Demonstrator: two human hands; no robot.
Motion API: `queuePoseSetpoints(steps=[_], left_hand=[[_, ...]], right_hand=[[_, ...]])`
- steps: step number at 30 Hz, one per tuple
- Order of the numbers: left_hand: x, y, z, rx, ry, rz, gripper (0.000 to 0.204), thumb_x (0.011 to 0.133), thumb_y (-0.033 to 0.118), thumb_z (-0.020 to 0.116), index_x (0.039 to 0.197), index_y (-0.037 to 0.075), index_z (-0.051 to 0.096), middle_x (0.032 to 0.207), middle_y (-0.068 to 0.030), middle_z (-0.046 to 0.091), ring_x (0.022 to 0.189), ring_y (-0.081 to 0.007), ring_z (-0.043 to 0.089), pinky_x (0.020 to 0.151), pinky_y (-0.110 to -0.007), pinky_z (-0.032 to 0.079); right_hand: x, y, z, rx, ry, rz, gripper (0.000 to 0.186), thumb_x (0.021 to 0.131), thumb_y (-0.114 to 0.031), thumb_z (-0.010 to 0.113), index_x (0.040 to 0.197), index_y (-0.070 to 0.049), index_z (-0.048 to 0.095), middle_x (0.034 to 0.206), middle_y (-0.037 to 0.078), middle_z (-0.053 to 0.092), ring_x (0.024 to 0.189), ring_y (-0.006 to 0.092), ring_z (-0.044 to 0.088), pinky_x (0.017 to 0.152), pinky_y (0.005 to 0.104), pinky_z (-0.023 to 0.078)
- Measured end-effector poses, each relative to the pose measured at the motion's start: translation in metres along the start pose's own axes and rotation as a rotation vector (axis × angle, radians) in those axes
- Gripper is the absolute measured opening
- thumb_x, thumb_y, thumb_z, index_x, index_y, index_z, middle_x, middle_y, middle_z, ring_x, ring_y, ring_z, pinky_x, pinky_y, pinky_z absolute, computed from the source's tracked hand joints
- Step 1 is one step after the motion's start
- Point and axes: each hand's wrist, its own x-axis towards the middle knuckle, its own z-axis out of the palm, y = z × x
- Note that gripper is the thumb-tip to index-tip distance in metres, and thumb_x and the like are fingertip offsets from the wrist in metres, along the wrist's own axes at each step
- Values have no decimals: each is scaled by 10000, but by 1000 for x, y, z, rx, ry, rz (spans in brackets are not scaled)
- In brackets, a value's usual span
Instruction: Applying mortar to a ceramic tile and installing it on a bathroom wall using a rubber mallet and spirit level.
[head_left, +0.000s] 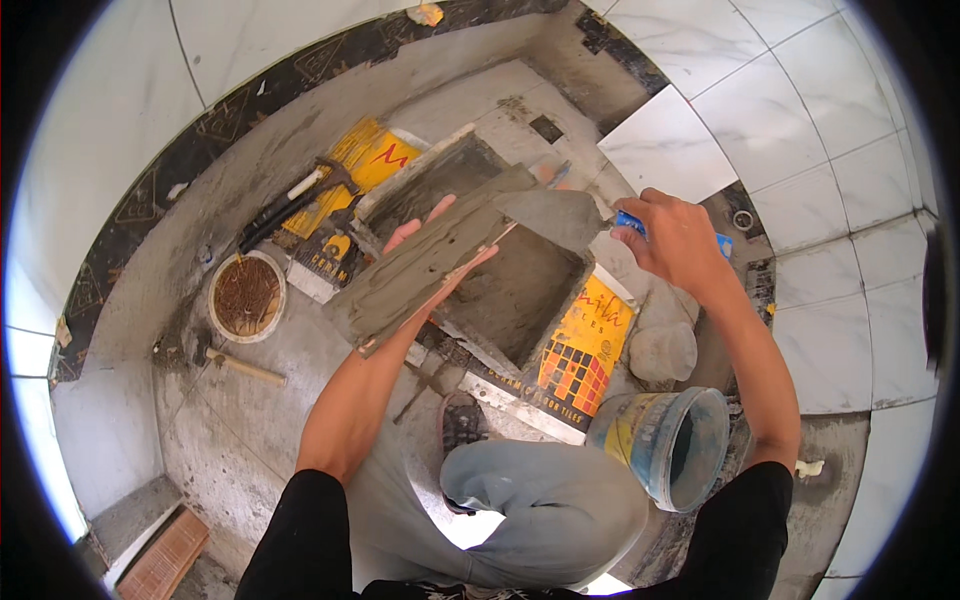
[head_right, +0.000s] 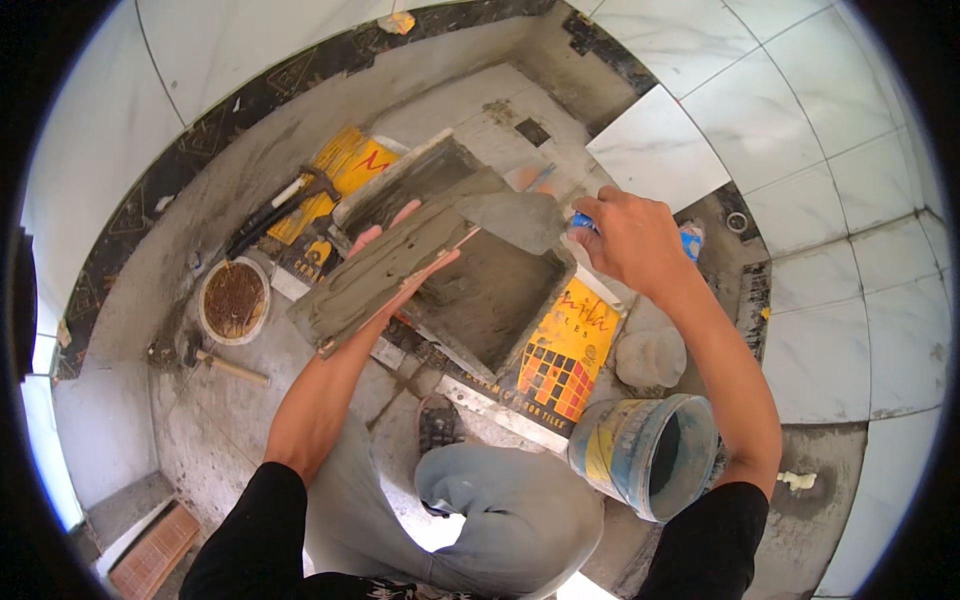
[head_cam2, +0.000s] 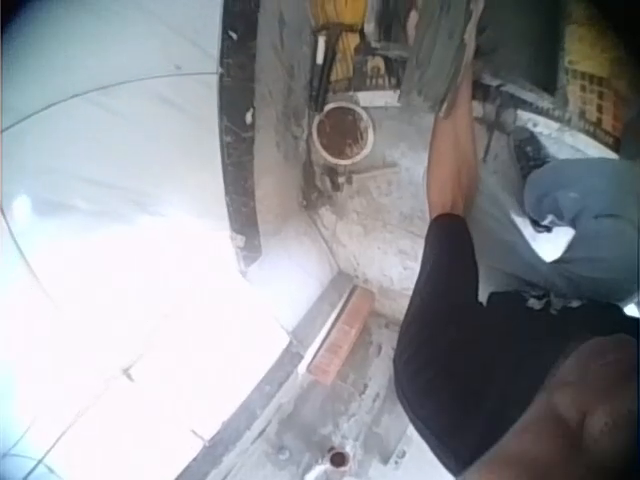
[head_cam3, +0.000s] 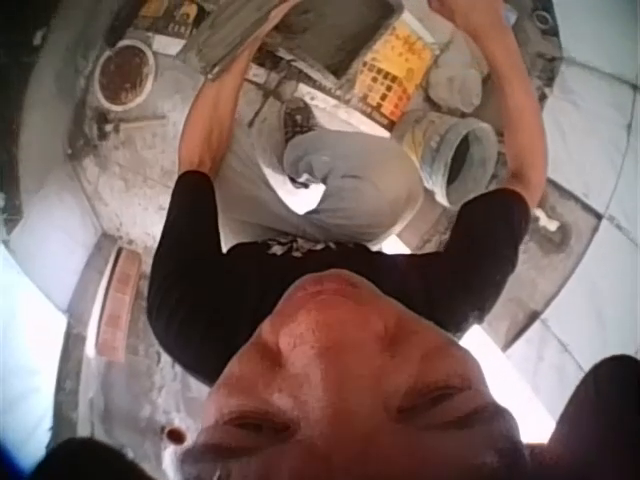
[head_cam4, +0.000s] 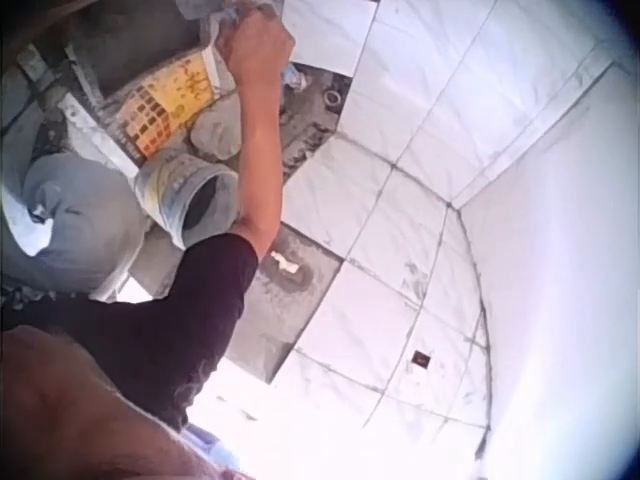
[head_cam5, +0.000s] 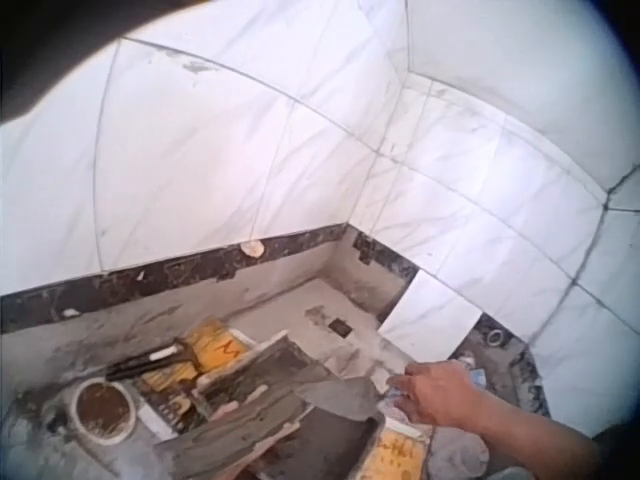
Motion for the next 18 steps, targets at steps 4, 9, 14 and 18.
queuePoseSetpoints(steps=[4, 9, 14, 18], left_hand=[[-6, 1, 13, 40, 6, 0, 735, 934, 325, 515, 1582, 64, 286, 1644, -215, 236, 1518, -435, 204, 1196, -695, 81], [-4, 4, 19, 108, -31, 13, 755, 931, 343, 515, 1593, 80, 267, 1650, -201, 233, 1516, -429, 221, 1195, -692, 90], [-5, 4, 20, 110, -15, 42, 731, 928, 347, 512, 1581, 92, 305, 1638, -201, 266, 1509, -420, 246, 1196, -687, 98], [-9, 3, 11, 62, -12, 56, 691, 935, 330, 511, 1562, 93, 347, 1624, -204, 295, 1495, -416, 279, 1195, -686, 123]], right_hand=[[2, 27, 11, 86, -50, 203, 271, 917, -303, 679, 1013, -57, 739, 841, 179, 704, 853, 348, 697, 719, 470, 546], [6, 42, 15, 326, -239, 245, 354, 974, -326, 615, 945, 9, 726, 713, 217, 678, 687, 335, 705, 688, 460, 545], [12, 15, -9, 519, -434, 348, 437, 1014, -360, 559, 938, 50, 691, 654, 170, 645, 531, 220, 643, 605, 404, 534], [6, -13, -8, 430, -413, 243, 407, 1013, -363, 550, 969, 0, 728, 707, 212, 678, 661, 373, 683, 703, 480, 537]])
